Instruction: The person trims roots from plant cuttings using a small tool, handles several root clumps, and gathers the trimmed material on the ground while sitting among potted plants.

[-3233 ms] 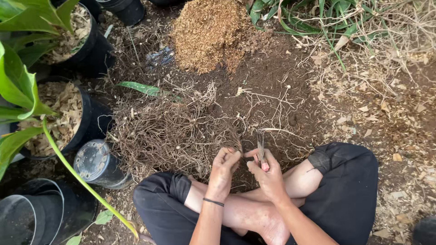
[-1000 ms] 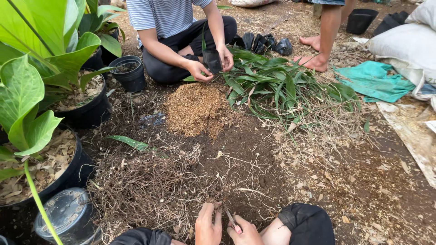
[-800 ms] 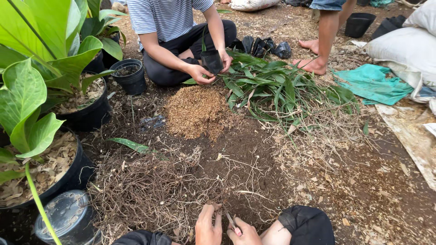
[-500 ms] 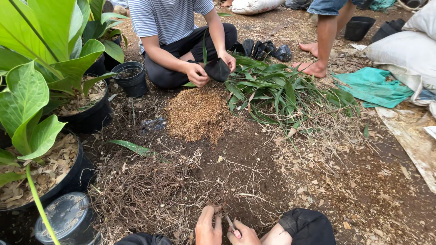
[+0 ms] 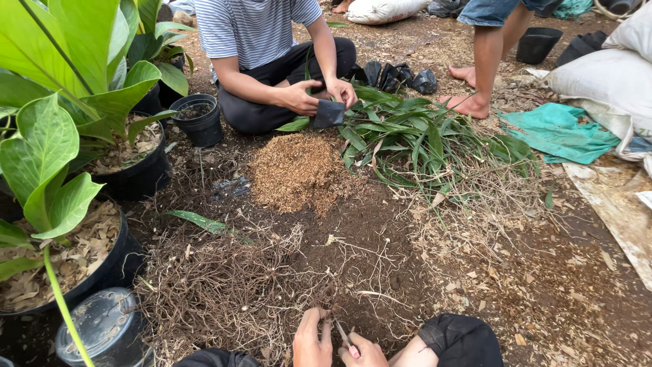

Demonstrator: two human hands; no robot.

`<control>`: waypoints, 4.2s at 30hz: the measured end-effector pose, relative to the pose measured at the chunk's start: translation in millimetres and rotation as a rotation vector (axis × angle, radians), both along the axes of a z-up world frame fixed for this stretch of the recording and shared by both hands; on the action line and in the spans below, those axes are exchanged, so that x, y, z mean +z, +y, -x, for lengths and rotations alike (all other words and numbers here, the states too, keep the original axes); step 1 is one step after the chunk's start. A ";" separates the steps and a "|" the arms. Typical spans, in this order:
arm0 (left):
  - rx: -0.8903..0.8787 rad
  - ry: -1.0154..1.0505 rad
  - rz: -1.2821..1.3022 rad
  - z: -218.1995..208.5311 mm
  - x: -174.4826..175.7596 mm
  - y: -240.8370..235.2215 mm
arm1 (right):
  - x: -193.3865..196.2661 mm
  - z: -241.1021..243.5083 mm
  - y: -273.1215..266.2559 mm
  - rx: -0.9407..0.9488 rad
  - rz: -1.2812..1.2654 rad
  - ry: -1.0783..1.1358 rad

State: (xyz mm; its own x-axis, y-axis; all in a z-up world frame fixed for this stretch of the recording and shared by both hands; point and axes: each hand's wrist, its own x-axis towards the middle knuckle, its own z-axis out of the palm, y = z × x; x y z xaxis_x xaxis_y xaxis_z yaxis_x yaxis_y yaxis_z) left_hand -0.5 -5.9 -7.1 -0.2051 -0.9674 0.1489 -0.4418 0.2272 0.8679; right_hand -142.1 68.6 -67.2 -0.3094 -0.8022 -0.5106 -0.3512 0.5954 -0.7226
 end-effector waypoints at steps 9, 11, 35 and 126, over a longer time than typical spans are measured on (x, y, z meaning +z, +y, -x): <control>-0.041 0.023 -0.013 -3.5 2.7 -1.8 | 5.9 -9.1 -0.5 -0.086 0.016 0.027; -0.041 0.020 -0.025 -2.2 5.9 -0.3 | 9.1 -8.8 -0.2 -0.073 0.036 0.027; 0.117 0.601 -0.549 -82.6 68.6 -31.9 | 72.1 7.2 3.3 -0.541 0.173 -0.773; 0.190 -0.267 -0.597 6.7 -40.8 -56.3 | -3.0 36.1 -9.5 -0.596 0.160 -0.929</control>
